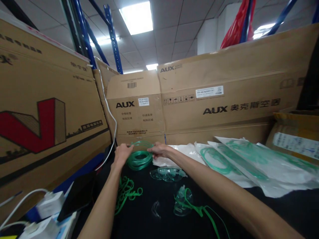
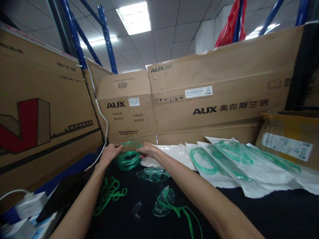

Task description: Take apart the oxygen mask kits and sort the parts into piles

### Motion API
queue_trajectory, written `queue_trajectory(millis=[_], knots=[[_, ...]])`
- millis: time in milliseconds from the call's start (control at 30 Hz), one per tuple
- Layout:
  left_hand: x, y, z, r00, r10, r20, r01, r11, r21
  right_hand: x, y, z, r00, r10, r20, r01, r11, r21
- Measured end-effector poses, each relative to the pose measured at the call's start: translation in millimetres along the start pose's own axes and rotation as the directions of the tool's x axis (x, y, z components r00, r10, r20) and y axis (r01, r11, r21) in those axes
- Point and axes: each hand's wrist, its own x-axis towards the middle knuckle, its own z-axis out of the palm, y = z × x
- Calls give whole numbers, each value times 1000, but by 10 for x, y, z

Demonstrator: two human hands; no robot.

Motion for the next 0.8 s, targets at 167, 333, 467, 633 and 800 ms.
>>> queue_trajectory(millis=[167,333,467,633,800], knots=[[71,-151,33,994,-86,73,79,992,94,4,-147,-61,980,-165,-110,150,980,-134],[-241,-67,-73,999,-16,-32,20,993,116,-565,-118,-506,893,-395,-216,320,895,-311],[-713,109,-228,984,159,-79,-156,987,44,-1340,178,-726,894,-435,-109,363,845,-392],[-1252,318,-109,877,480,-10,-479,872,-98,-2061,765,-677,922,-388,-17,344,836,-428],[-1400,404,169,837,546,48,-539,835,-109,-2125,1170,-567,928,-331,-170,241,883,-402]])
